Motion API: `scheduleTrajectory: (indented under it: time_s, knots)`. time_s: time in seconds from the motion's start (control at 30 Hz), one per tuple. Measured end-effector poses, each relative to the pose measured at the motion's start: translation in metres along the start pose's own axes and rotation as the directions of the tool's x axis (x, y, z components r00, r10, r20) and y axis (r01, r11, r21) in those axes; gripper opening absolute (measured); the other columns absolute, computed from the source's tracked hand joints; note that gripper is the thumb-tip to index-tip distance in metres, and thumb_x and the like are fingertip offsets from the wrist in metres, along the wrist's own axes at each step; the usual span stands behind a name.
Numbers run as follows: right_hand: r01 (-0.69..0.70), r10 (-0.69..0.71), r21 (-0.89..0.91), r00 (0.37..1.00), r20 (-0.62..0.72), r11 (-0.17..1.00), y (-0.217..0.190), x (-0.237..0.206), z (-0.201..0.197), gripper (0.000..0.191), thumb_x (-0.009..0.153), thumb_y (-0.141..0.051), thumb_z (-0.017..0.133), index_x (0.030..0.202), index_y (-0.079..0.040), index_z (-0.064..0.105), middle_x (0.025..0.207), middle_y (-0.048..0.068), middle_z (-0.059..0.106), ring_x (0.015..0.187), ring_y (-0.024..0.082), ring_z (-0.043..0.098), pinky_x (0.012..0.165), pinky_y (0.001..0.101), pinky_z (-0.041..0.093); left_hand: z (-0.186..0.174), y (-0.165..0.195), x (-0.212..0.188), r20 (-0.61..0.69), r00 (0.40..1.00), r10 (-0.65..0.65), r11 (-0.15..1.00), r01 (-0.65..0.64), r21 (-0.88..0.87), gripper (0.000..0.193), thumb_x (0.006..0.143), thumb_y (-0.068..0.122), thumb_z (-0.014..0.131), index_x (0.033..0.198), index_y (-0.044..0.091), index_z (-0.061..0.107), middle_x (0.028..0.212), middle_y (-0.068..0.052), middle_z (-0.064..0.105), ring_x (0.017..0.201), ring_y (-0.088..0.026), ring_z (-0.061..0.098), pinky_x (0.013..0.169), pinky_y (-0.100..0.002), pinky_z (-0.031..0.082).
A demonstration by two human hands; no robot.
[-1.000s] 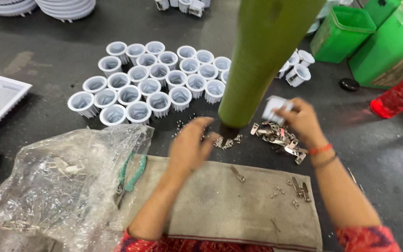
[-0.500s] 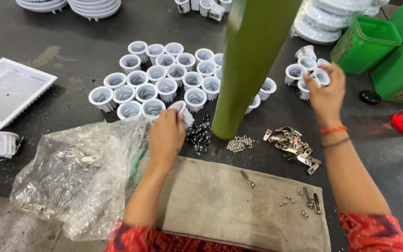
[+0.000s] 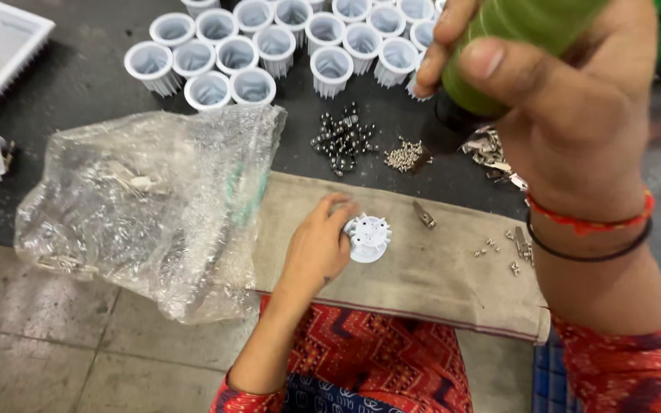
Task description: The person assembles white plastic lamp holder bases at a factory workbench. They pick small screws and metal terminal parts from the table, position them into the holder, and drive the screws in with a green electric screwdriver, completing one holder at a time and setting finished units aside.
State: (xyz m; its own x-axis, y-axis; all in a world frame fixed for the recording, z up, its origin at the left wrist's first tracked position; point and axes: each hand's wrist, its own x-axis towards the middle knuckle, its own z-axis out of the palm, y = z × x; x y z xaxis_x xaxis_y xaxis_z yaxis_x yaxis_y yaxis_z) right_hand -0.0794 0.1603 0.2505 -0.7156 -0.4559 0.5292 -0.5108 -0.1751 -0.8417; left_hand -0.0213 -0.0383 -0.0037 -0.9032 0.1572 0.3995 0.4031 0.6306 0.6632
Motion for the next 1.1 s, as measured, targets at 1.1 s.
scheduleTrajectory:
  time_s: [1.1]
  knots:
    - [-0.023,0.079,0.15,0.922,-0.379,0.988,0.102,-0.107,0.038,0.02,0.108,0.007,0.058,0.119,-0.003,0.046,0.082,0.014,0.058,0.066,0.02,0.057,0.067,0.0326,0.05,-0.019,-0.054,0.043,0.102,0.99,-0.095,0.979,0.111,-0.17,0.025,0.092,0.012,0.067,0.115,0.012,0.076,0.104,-0.007,0.071,0.102,-0.027,0.069,0.09,-0.039,0.057]
